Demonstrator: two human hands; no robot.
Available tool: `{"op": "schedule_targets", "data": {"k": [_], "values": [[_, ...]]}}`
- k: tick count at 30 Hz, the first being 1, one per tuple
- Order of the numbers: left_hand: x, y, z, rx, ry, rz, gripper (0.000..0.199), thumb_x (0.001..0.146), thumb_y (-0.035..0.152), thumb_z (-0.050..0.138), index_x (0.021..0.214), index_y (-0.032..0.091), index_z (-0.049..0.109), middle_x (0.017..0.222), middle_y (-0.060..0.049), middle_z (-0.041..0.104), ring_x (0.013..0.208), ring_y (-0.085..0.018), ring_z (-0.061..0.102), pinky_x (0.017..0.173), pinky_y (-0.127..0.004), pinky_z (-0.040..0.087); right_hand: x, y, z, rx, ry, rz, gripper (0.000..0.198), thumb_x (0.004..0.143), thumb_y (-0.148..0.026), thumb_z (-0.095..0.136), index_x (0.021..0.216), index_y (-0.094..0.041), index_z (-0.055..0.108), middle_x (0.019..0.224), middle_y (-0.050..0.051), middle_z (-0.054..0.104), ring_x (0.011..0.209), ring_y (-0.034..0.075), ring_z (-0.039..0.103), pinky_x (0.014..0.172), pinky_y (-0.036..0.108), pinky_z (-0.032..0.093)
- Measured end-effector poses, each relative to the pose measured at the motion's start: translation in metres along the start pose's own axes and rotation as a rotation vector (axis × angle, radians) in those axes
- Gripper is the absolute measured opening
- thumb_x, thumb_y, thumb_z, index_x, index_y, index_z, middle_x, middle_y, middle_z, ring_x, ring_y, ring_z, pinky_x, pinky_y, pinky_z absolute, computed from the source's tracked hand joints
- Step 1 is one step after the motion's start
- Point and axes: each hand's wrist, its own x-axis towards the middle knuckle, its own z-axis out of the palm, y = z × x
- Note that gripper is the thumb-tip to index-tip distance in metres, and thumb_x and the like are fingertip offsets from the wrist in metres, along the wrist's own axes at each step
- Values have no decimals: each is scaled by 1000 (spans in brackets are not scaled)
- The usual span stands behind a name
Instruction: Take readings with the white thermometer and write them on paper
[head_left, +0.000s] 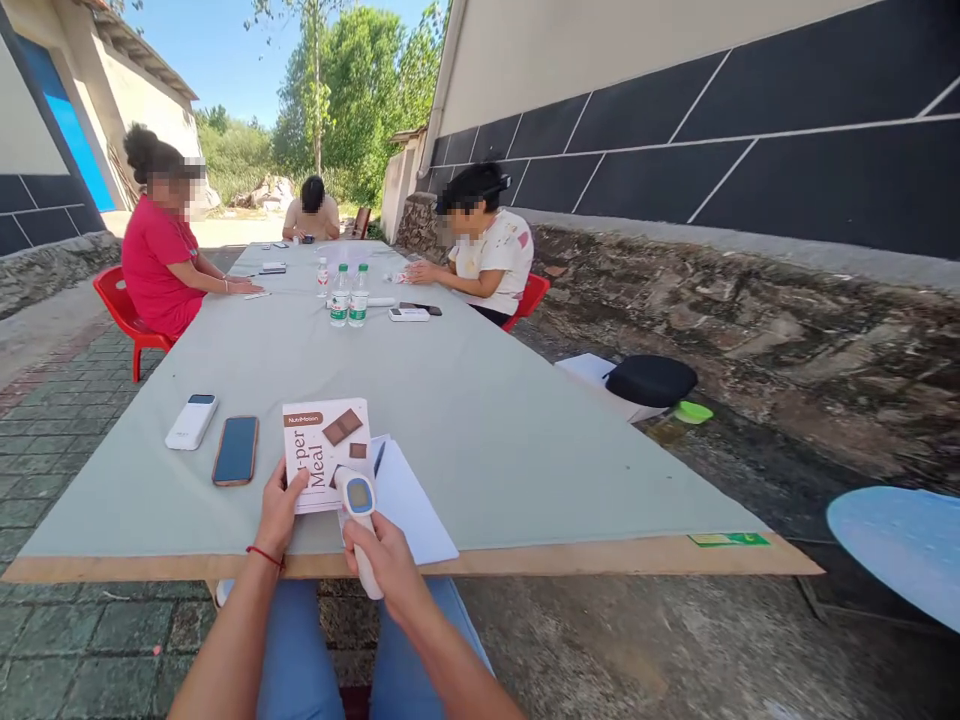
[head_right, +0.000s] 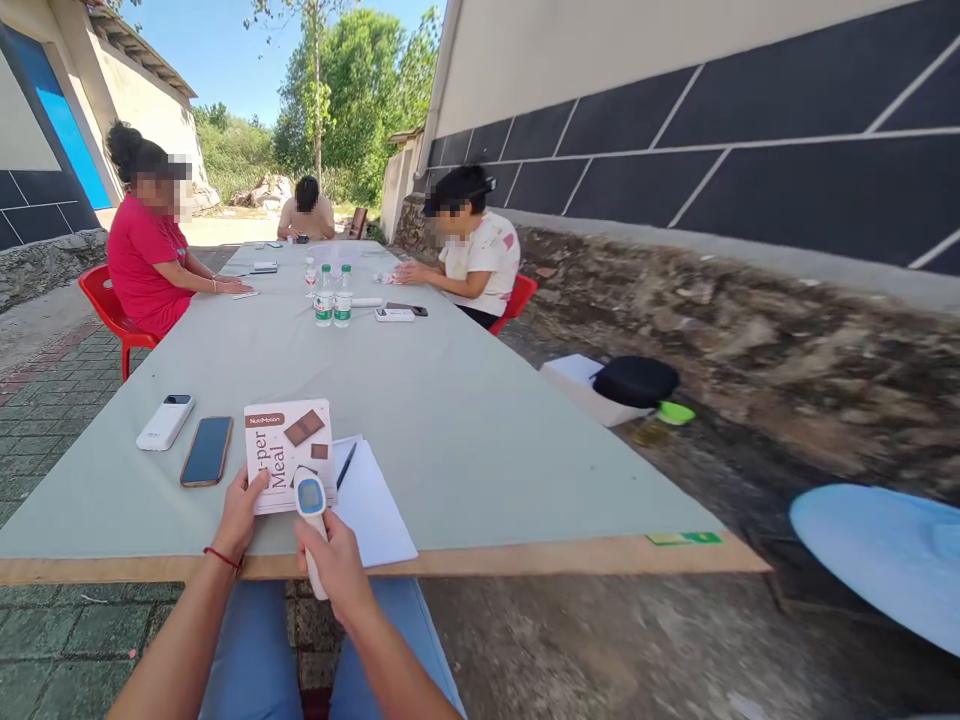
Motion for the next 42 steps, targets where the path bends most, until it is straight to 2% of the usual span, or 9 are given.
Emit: {"op": "schedule_targets", "data": {"k": [11,20,28,42], "values": [[5,8,-1,70,-13,-31,60,70,51,75,117,15,64,114,-13,70,96,-26,67,80,-35,54,4,8,16,64,63,33,28,71,-44,64,68,-21,48,50,-7,50,43,9,45,47,24,35],[4,6,-2,79,-43,-10,58,72,51,73,116,14,64,116,-13,69,98,-26,67,80,-34,54,0,0,17,73,81,60,26,69,-42,65,67,-21,49,51,-7,49,43,9,45,47,24,35],[4,5,-3,83,-50,-8,58,73,51,73,117,15,63,117,-12,69,101,-27,66,82,-35,54,0,2,14,35,66,45,23,72,-41,62,75,-20,54,49,-7,50,44,10,45,49,25,36],[2,6,-4,95,-57,-15,55,74,50,72,117,16,63,118,-12,69,103,-28,65,84,-36,53,-3,-2,11,-46,33,33,20,74,-40,59,72,-21,52,47,-6,51,47,12,44,53,26,36]]}}
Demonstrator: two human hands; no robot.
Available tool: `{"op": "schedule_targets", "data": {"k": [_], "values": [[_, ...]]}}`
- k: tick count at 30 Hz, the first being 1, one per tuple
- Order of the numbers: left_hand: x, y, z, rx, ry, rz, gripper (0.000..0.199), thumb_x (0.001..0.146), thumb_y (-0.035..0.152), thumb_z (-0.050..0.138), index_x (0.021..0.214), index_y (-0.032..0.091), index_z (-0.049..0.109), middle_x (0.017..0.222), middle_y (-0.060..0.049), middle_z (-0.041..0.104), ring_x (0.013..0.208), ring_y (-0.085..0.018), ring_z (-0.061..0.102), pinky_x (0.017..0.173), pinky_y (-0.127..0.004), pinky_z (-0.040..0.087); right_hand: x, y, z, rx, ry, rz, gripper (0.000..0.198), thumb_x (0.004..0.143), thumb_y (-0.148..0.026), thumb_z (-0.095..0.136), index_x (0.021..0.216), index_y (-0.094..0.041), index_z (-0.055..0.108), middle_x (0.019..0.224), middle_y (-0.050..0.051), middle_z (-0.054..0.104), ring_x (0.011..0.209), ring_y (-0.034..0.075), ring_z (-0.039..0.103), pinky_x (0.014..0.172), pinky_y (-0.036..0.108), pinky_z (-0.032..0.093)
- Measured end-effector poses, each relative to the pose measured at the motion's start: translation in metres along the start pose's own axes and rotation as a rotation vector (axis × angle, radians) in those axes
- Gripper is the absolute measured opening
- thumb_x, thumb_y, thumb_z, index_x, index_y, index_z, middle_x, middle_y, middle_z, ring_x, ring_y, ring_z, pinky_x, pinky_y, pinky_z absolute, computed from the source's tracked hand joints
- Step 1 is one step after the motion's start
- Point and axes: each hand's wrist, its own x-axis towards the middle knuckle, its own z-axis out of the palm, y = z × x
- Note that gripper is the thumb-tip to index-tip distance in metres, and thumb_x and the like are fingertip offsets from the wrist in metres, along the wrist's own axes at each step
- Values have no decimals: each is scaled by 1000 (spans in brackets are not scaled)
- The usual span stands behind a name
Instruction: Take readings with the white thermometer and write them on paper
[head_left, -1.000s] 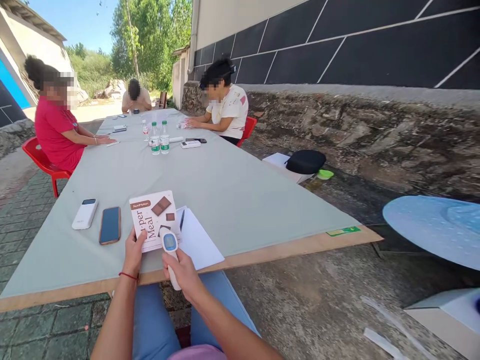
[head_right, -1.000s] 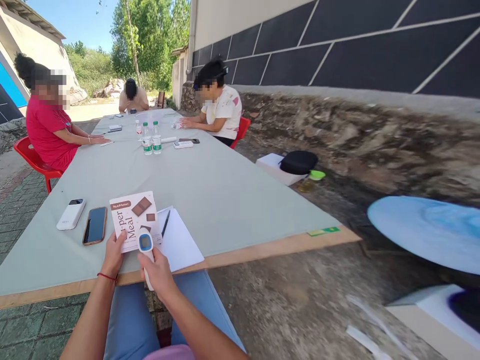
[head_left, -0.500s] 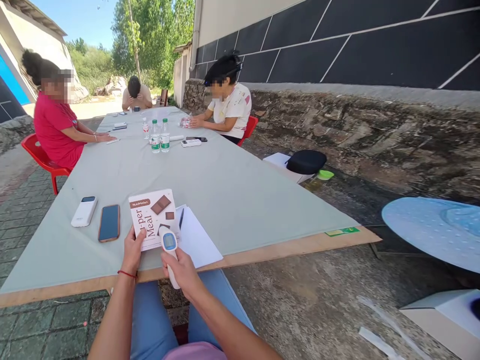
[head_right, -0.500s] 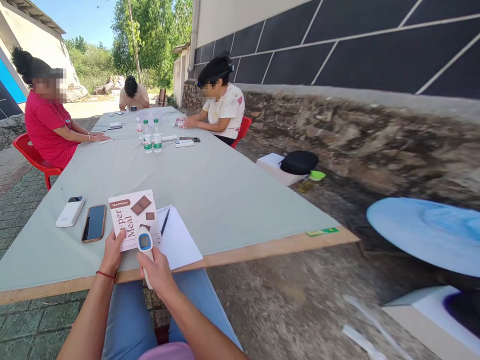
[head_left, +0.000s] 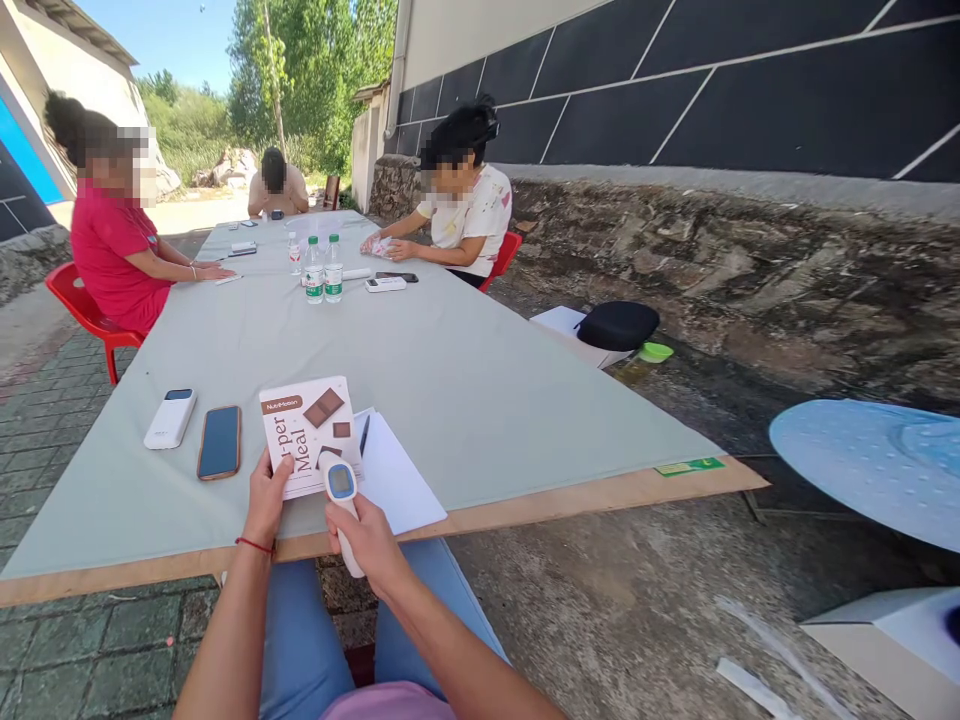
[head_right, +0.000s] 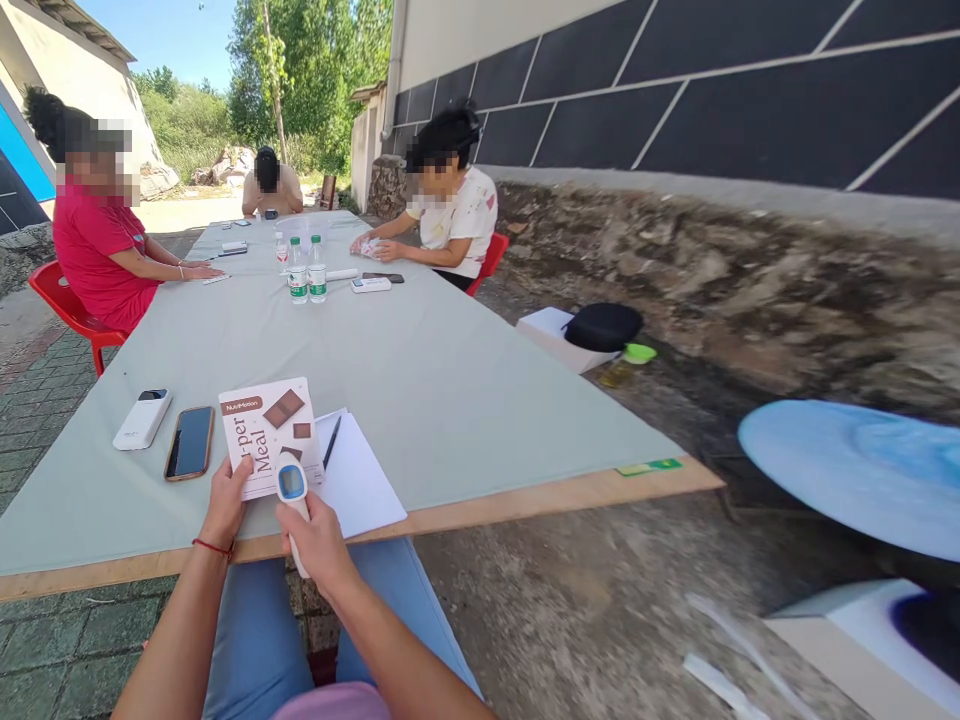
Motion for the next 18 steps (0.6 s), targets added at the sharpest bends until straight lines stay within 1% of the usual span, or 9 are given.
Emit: {"op": "schedule_targets", "data": {"k": [4,9,11,14,18], "values": [[1,-3,-1,-3,10,5,57,73,50,73,118,16,63,117,-11,69,104,-28,65,84,-35,53,-10,-19,0,32,-61,-27,22,75,-41,58,70,-21,51,52,-4,52,52,12,45,55,26,36],[2,-5,-2,-17,1,22,58,73,49,73,119,17,61,120,-11,68,105,-27,65,86,-35,53,-31,-65,-1,33,-115,-171,23,79,-43,57,75,-20,54,60,-3,54,59,12,44,57,25,36],[1,-2,0,-8,8,23,58,73,50,73,119,17,62,119,-11,68,105,-27,65,86,-35,53,-39,-84,-2,36,-132,-228,24,80,-44,57,78,-20,56,63,-2,54,60,12,44,56,25,36],[-2,6,3,21,34,33,57,72,51,73,117,17,63,118,-10,69,105,-27,65,86,-35,53,-49,-107,-3,51,-153,-276,28,78,-47,60,85,-20,58,65,-1,54,60,13,44,54,25,36],[-3,10,5,40,58,31,56,70,50,74,114,16,65,116,-10,69,105,-28,64,85,-35,53,-60,-121,-4,71,-170,-303,33,76,-51,62,89,-21,60,64,-1,52,60,13,43,54,26,36]]}}
